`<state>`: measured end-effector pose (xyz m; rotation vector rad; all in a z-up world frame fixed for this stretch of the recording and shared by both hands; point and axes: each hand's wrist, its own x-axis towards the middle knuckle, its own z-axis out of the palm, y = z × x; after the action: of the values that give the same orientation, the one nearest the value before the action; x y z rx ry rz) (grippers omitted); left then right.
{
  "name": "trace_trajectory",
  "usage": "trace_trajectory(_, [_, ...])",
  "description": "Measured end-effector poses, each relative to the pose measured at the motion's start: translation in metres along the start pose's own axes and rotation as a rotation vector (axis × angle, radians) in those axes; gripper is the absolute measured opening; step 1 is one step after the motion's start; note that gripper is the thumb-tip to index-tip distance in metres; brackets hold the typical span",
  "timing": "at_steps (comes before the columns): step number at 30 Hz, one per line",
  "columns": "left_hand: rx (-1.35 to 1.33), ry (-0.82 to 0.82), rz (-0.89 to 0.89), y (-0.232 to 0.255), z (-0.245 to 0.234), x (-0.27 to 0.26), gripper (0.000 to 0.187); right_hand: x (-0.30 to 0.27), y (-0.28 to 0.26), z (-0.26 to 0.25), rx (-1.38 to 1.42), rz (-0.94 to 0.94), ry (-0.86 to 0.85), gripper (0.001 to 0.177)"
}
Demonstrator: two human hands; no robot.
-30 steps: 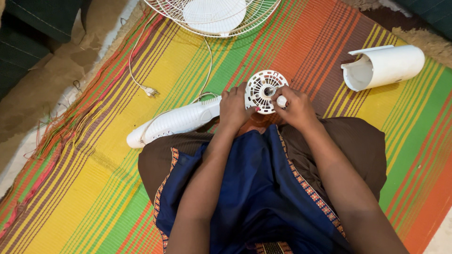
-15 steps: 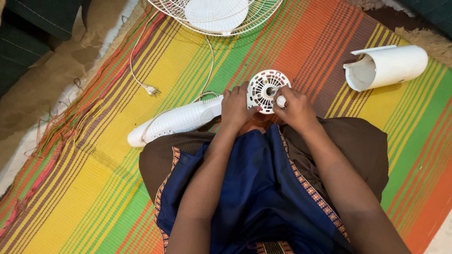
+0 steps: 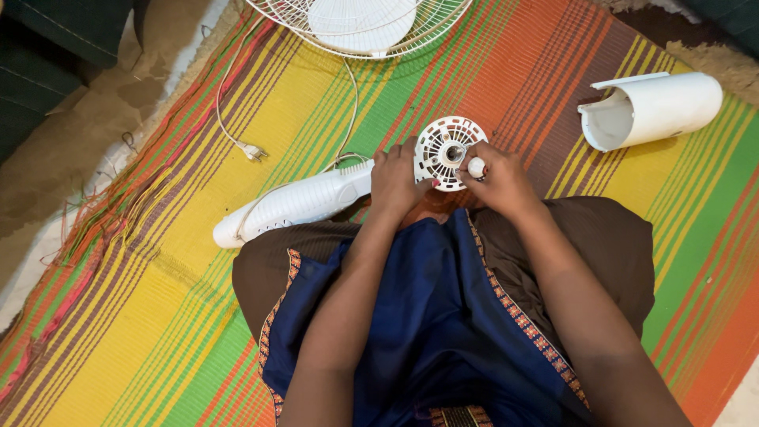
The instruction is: The person disassembles a small white fan by unscrewing the rear cover, removes the motor housing, and then reassembles it by placing the motor back into the housing and securing the cover.
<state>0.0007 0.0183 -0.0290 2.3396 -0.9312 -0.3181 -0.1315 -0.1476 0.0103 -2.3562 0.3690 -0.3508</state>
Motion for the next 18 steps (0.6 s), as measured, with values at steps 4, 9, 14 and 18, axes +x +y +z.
trace_trajectory(4, [0.002, -0.009, -0.009, 0.0011, -0.0013, 0.0001, 0.097, 0.0019, -0.0039, -0.0034, 0.031, 0.076, -0.030, 0.022])
trace_trajectory(9, [-0.010, -0.010, -0.012, 0.0024, -0.0031, 0.0006, 0.097, 0.0035, -0.0077, -0.0063, 0.024, 0.121, -0.034, 0.024])
trace_trajectory(14, [-0.006, -0.012, 0.002, 0.0019, -0.0041, 0.0006, 0.096, 0.0041, -0.0074, -0.0037, -0.019, 0.140, -0.035, 0.024])
trace_trajectory(18, [-0.004, -0.005, 0.013, 0.0009, -0.0027, 0.0009, 0.096, 0.0042, -0.0075, 0.0020, -0.087, 0.137, 0.012, 0.026])
